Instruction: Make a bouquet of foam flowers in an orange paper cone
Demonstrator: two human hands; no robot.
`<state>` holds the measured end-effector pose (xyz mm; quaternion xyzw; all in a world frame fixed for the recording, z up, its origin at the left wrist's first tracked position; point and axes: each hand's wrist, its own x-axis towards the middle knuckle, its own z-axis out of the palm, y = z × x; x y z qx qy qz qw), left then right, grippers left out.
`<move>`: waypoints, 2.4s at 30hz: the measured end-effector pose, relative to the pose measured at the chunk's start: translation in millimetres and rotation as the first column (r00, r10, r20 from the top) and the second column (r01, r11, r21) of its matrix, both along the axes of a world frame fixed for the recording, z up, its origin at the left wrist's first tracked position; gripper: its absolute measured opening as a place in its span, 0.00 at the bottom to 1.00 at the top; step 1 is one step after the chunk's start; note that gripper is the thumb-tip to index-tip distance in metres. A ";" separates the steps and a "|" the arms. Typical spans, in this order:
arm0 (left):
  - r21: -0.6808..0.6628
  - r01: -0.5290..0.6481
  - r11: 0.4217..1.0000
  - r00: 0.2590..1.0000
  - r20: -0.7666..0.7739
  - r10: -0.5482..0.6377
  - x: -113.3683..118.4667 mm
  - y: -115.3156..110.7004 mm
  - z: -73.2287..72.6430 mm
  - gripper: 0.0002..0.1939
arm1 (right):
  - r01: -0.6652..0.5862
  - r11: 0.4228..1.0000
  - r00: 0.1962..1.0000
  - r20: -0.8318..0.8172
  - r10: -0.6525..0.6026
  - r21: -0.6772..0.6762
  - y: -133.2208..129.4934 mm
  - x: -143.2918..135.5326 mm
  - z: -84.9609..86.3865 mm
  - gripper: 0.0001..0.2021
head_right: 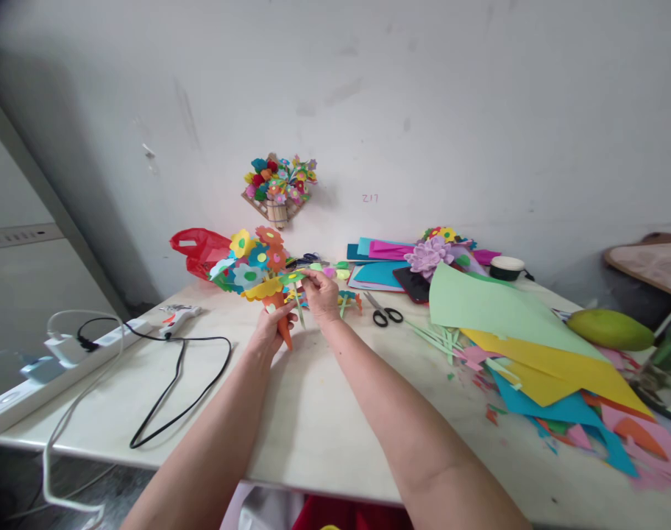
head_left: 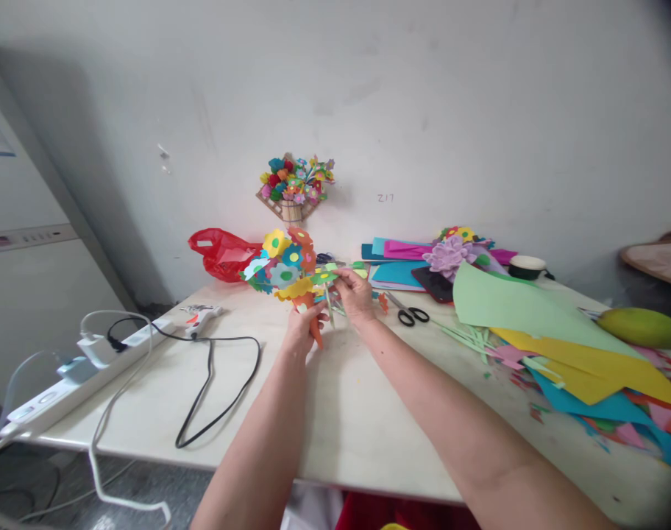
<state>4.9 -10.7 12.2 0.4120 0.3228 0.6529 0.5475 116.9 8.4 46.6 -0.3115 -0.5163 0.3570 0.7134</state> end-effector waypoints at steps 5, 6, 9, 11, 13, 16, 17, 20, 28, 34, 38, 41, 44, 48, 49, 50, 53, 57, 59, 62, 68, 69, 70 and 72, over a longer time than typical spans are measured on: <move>0.004 0.001 1.000 1.000 -0.028 -0.001 -0.5 -0.5 0.4 0.22 | -0.019 1.000 1.000 -0.016 0.019 -0.002 1.3 -3.4 -3.7 0.11; 0.008 -0.001 1.000 1.000 -0.030 0.001 -0.4 -0.6 0.3 0.22 | -0.020 1.000 1.000 -0.020 0.020 -0.005 1.7 -3.7 -4.4 0.11; 0.032 0.021 0.999 0.999 -0.046 -0.020 -0.4 -0.5 -0.4 0.22 | -0.020 1.000 0.999 -0.027 0.020 -0.010 2.4 -4.4 -5.6 0.12; 0.048 0.036 0.998 0.997 -0.063 -0.033 -0.7 0.3 -1.5 0.22 | -0.026 1.000 0.999 -0.032 0.026 -0.008 2.1 -4.8 -5.7 0.11; 0.055 0.035 0.998 0.997 -0.075 -0.031 -1.4 1.5 -2.9 0.22 | -0.033 0.999 0.999 -0.035 0.033 -0.008 1.4 -5.3 -5.5 0.12; 0.068 0.014 0.998 0.998 -0.069 -0.010 -2.8 3.7 -4.6 0.23 | -0.042 0.999 0.997 -0.060 0.041 -0.026 1.0 -6.3 -6.0 0.19; 0.070 0.003 0.998 0.998 -0.065 0.001 -3.3 4.4 -4.9 0.23 | -0.048 0.998 0.996 -0.074 0.045 -0.041 1.4 -6.8 -6.7 0.22; 0.054 -0.051 0.997 0.997 -0.060 0.055 -5.0 6.2 -5.2 0.24 | -0.076 0.992 0.994 -0.088 0.067 -0.104 4.5 -8.4 -10.8 0.22; 0.011 -0.192 0.981 0.978 -0.085 0.192 -6.8 10.3 -4.9 0.24 | -0.183 0.977 0.970 0.139 0.197 -0.111 17.8 -12.4 -27.7 0.11; 0.042 -0.230 0.972 0.960 -0.157 0.234 -5.5 11.3 -3.8 0.24 | 0.029 0.989 0.953 0.302 0.015 -0.142 19.5 -9.8 -30.1 0.09; 0.023 -0.319 0.948 0.934 -0.163 0.318 -8.3 15.5 -4.3 0.25 | 0.230 0.968 0.947 0.255 -0.198 -0.101 16.9 2.9 -19.3 0.14; 0.018 -0.377 0.926 0.914 -0.155 0.375 -10.3 18.0 -4.6 0.25 | 0.276 0.961 0.956 0.108 -0.272 -0.025 15.4 14.9 -1.2 0.15; 0.016 -0.417 0.909 0.898 -0.149 0.414 -10.7 18.7 -4.5 0.24 | 0.266 0.961 0.964 -0.055 -0.262 0.080 11.2 22.7 21.7 0.14; -0.007 -0.428 0.904 0.887 -0.193 0.419 -9.5 17.3 -3.9 0.23 | 0.184 0.972 0.981 -0.090 -0.173 0.143 -2.4 22.0 46.1 0.14; -0.009 -0.428 0.904 0.885 -0.209 0.417 -9.2 16.9 -3.8 0.23 | 0.166 0.973 0.986 -0.061 -0.158 0.158 -6.4 20.0 49.7 0.14; -0.007 -0.428 0.904 0.882 -0.222 0.416 -9.0 16.6 -3.6 0.23 | 0.160 0.972 0.987 -0.044 -0.155 0.173 -10.1 17.4 52.3 0.14; 0.003 -0.427 0.904 0.875 -0.250 0.414 -8.5 16.3 -3.6 0.22 | 0.153 0.968 0.988 -0.019 -0.152 0.197 -18.6 8.6 55.4 0.14; 0.008 -0.423 0.906 0.872 -0.267 0.409 -7.9 16.6 -4.0 0.22 | 0.147 0.961 0.989 -0.007 -0.150 0.235 -25.4 -0.9 57.7 0.11; 0.018 -0.419 0.908 0.872 -0.271 0.408 -7.6 16.6 -4.4 0.22 | 0.147 0.951 0.988 0.007 -0.154 0.271 -27.7 -4.4 60.2 0.10; 0.031 -0.412 0.911 0.870 -0.282 0.404 -7.3 16.4 -4.9 0.22 | 0.190 0.929 0.973 0.062 -0.220 0.317 -27.1 -9.0 62.9 0.11; 0.023 -0.424 0.905 0.861 -0.300 0.411 -7.0 16.9 -4.9 0.21 | 0.372 0.826 0.830 0.248 -0.500 0.424 -12.5 -15.5 59.2 0.08; 0.021 -0.425 0.905 0.861 -0.298 0.411 -7.0 17.0 -4.7 0.21 | 0.387 0.808 0.799 0.275 -0.534 0.444 -10.6 -16.0 58.5 0.08; 0.019 -0.426 0.905 0.862 -0.297 0.412 -6.9 17.0 -4.5 0.21 | 0.399 0.794 0.771 0.300 -0.561 0.460 -9.2 -16.4 57.9 0.08; 0.016 -0.430 0.902 0.861 -0.294 0.416 -6.7 17.0 -4.2 0.21 | 0.415 0.772 0.729 0.332 -0.599 0.480 -7.9 -16.7 57.0 0.08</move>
